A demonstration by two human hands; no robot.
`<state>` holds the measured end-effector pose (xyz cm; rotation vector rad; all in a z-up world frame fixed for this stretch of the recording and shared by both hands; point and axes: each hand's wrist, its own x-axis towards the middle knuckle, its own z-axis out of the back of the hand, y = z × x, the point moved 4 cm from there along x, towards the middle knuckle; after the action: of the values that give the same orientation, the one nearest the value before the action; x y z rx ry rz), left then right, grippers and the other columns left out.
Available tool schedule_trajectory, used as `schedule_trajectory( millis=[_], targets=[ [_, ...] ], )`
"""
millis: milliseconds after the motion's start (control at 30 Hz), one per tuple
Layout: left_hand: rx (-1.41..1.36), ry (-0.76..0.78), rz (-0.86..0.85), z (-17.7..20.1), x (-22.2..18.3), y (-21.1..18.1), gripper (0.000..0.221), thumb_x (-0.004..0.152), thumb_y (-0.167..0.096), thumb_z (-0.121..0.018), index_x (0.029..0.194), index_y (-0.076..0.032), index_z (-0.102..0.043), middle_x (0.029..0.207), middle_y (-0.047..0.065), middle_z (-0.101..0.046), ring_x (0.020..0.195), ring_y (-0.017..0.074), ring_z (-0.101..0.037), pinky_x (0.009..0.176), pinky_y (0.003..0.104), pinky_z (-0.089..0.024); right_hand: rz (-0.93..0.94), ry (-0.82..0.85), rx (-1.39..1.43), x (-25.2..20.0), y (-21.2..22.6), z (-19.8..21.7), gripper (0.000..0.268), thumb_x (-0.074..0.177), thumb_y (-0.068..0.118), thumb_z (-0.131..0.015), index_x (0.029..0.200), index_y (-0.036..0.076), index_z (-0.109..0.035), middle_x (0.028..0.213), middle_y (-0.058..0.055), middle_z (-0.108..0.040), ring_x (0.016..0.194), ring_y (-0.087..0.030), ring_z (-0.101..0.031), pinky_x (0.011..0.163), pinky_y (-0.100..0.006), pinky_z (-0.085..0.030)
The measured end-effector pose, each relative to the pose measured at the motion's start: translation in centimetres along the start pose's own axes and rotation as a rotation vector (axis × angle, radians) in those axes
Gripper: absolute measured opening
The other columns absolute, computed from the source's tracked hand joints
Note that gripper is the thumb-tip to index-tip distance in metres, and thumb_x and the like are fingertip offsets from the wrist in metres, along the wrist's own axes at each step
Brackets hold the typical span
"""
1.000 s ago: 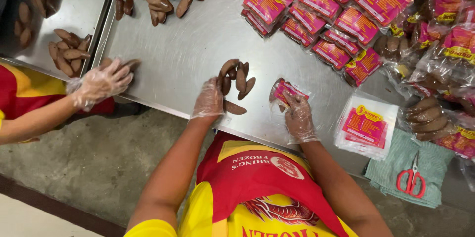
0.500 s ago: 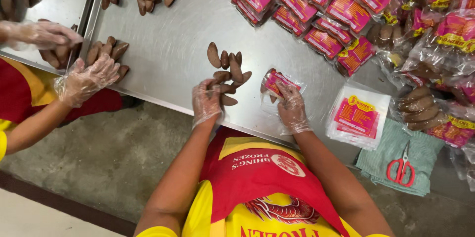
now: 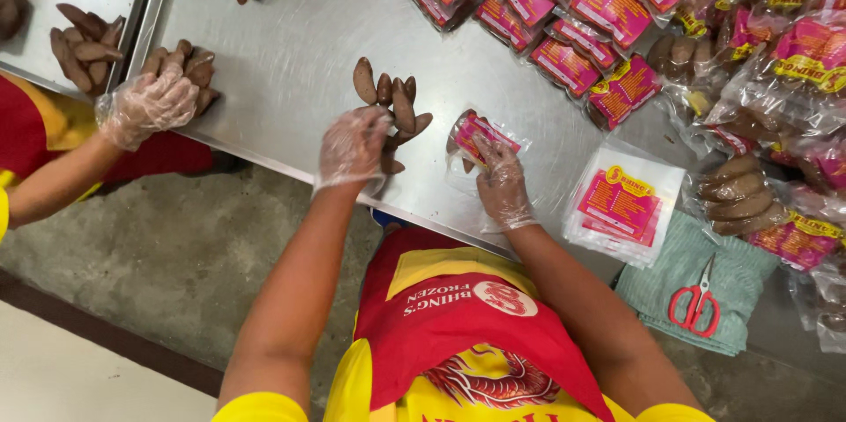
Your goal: The person places brown, elongated food items into small plastic bags on a metal table. They arrange the items inside the bags and then move the filled packages to a stack on the right side of the table. The process is repeated continuously throughout the video.
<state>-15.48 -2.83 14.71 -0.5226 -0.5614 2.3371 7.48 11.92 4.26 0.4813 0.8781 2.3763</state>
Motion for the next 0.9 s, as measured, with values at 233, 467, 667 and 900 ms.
schedule_trajectory(
  millis=[233,467,667,900],
  targets=[
    [0.277,0.160,0.202,-0.1,2.6,-6.8,0.051,0.096,-0.042,-0.064,0.142,-0.023,-0.053,0.155,0.009,-0.042,0.142,0.0286,-0.041,0.114,0.044,-0.034,-0.008,0.015,0.125,0.7,1.0,0.7,0.086,0.073,-0.014,-0.060,0.155,0.012,-0.047,0.145,-0.022,-0.055,0.132,-0.042,-0.056,0.114,-0.044,-0.045],
    [0.020,0.076,0.067,-4.4,4.0,-0.7,0.049,0.111,-0.030,-0.054,0.156,-0.015,-0.045,0.165,0.011,-0.042,0.134,0.0241,-0.054,0.113,0.046,-0.046,0.094,-0.003,0.217,0.6,1.7,1.7,0.091,0.074,-0.021,-0.057,0.159,0.009,-0.038,0.153,-0.021,-0.051,0.137,-0.041,-0.053,0.114,-0.043,-0.049],
    [-0.843,0.090,0.597,-2.5,-1.7,1.3,0.045,0.107,-0.035,-0.069,0.127,-0.007,-0.039,0.098,0.019,-0.063,0.071,0.0197,-0.062,0.070,0.038,-0.057,0.043,0.030,0.255,0.8,1.2,1.5,0.087,0.077,-0.020,-0.058,0.156,0.010,-0.041,0.152,-0.020,-0.052,0.133,-0.037,-0.058,0.108,-0.038,-0.054],
    [-1.297,0.306,0.456,-11.4,-10.3,0.7,0.027,0.095,-0.017,-0.060,0.118,-0.016,-0.046,0.091,0.006,-0.058,0.075,0.0157,-0.062,0.063,0.028,-0.052,0.110,0.003,0.178,0.6,0.7,1.2,0.080,0.081,-0.016,-0.059,0.155,0.010,-0.044,0.150,-0.018,-0.055,0.133,-0.038,-0.058,0.115,-0.043,-0.049]
  ],
)
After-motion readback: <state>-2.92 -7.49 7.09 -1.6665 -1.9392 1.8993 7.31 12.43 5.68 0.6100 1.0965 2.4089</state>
